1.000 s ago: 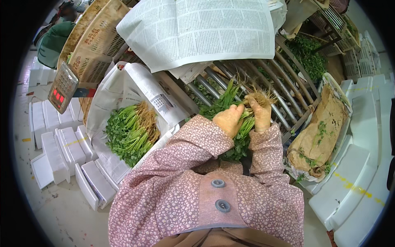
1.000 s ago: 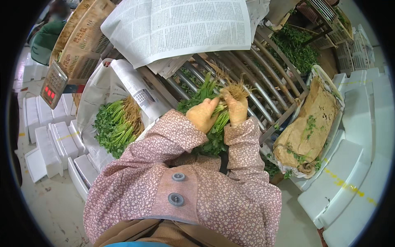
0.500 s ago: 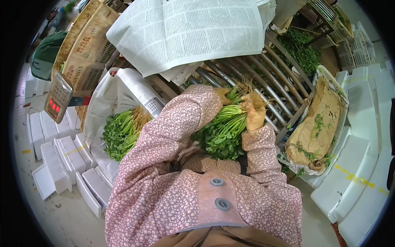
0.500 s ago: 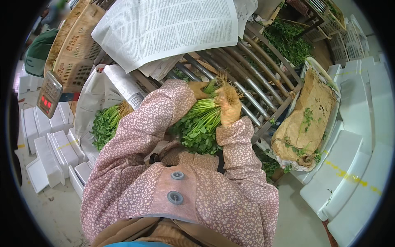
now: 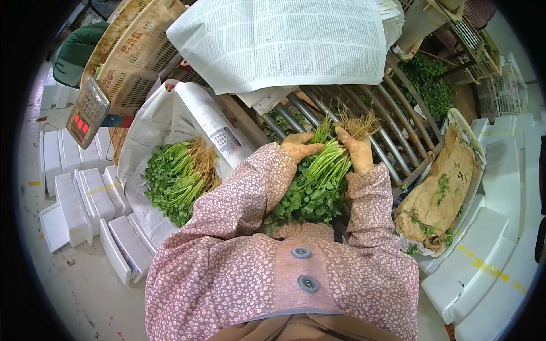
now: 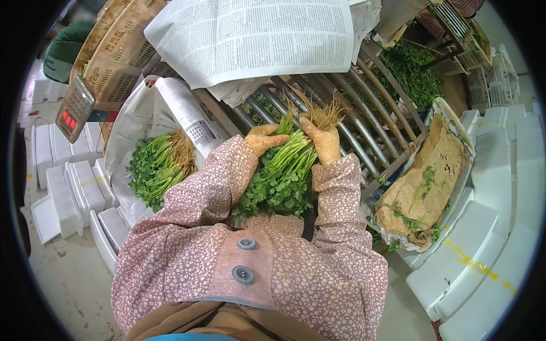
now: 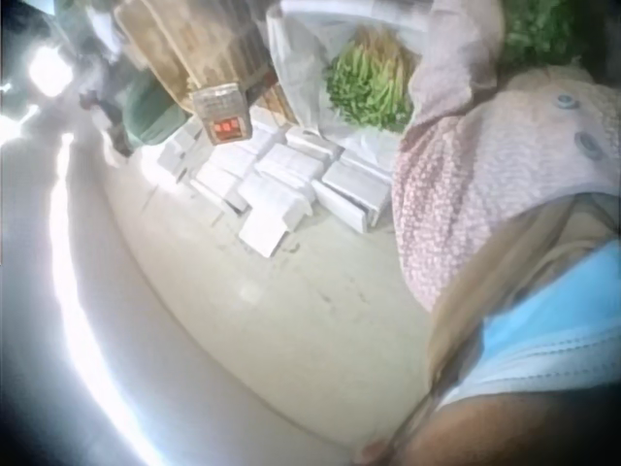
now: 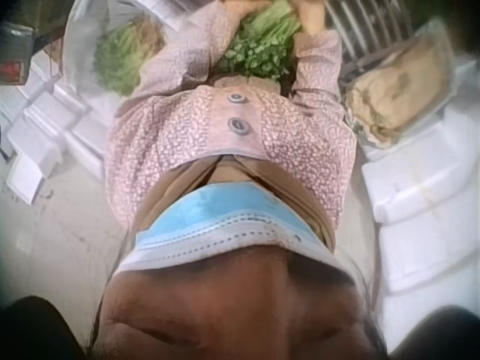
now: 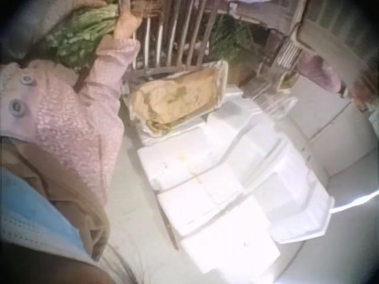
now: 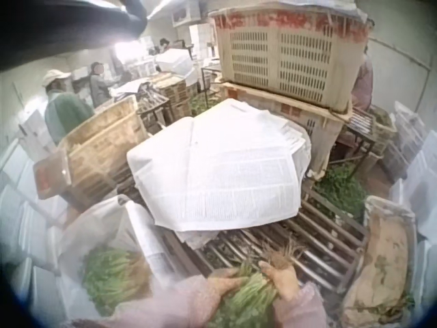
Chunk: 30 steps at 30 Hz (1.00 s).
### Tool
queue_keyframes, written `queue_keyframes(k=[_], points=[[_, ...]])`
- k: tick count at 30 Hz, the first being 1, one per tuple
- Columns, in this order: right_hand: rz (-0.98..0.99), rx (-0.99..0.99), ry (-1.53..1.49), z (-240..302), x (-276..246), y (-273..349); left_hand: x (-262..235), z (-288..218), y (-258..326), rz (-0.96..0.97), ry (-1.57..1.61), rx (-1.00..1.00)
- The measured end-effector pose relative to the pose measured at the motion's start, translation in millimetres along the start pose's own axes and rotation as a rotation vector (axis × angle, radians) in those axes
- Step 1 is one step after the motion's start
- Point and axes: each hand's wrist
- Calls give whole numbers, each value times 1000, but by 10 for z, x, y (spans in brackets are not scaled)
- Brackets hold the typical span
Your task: The person gathers bunches of leafy green vegetables from a metal rack, aligns them by hand, and places them into a white styrofoam box lined with newspaper. The person repeats this process, moving vegetables from the rack to the box and occasionally adjusting the arrangement.
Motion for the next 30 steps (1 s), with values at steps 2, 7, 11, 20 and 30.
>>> queue_keyframes(k=[2,7,11,20,30], points=[[24,-36,15,-53,-53,36,-2,129,-56,-34,86,104],[-57,-118,46,-43,-40,208,13,121,81,-31,596,122],[-196,-299,-81,-168,-141,421,-122,29,184,-180,610,6],[-574,-399,-245,815,-891,1538,-815,730,-117,-77,960,220],[-977,-877,419,1568,-1562,2291,1656,109,-42,346,-522,390]])
Point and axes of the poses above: each hand's wrist, its own y-axis away from the middle knuckle, its own x-axis out of the palm, z = x × y, and after that the axes turned 6 degrees about -x, right-handed
